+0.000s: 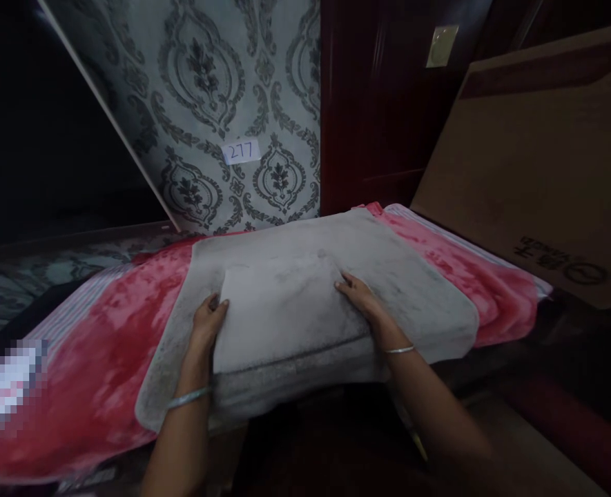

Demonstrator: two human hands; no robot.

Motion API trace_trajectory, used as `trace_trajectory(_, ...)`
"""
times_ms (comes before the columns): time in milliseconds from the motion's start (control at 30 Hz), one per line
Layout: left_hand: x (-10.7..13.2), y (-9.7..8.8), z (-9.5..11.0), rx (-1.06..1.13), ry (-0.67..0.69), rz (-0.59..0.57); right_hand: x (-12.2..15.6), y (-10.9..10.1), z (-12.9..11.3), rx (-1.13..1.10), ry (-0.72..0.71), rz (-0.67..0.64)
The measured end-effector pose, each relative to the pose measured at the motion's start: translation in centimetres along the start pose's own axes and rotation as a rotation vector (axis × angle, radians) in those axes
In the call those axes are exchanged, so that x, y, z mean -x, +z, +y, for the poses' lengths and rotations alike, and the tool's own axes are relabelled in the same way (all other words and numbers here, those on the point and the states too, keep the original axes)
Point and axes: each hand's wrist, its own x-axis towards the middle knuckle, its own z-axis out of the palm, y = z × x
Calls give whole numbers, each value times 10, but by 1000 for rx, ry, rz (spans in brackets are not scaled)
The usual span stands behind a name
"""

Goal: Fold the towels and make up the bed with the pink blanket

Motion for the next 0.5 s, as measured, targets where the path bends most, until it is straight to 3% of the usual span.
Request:
trace_trajectory(133, 4, 3, 8, 113, -38, -89, 1, -1, -6, -168, 138, -116)
trace_trajectory(267, 4, 2, 13, 164, -47, -175, -1, -1, -7, -199, 108, -123)
trace_trajectory(500, 7, -3, 8, 210, 3, -134, 7, -3, 9, -186, 80, -133)
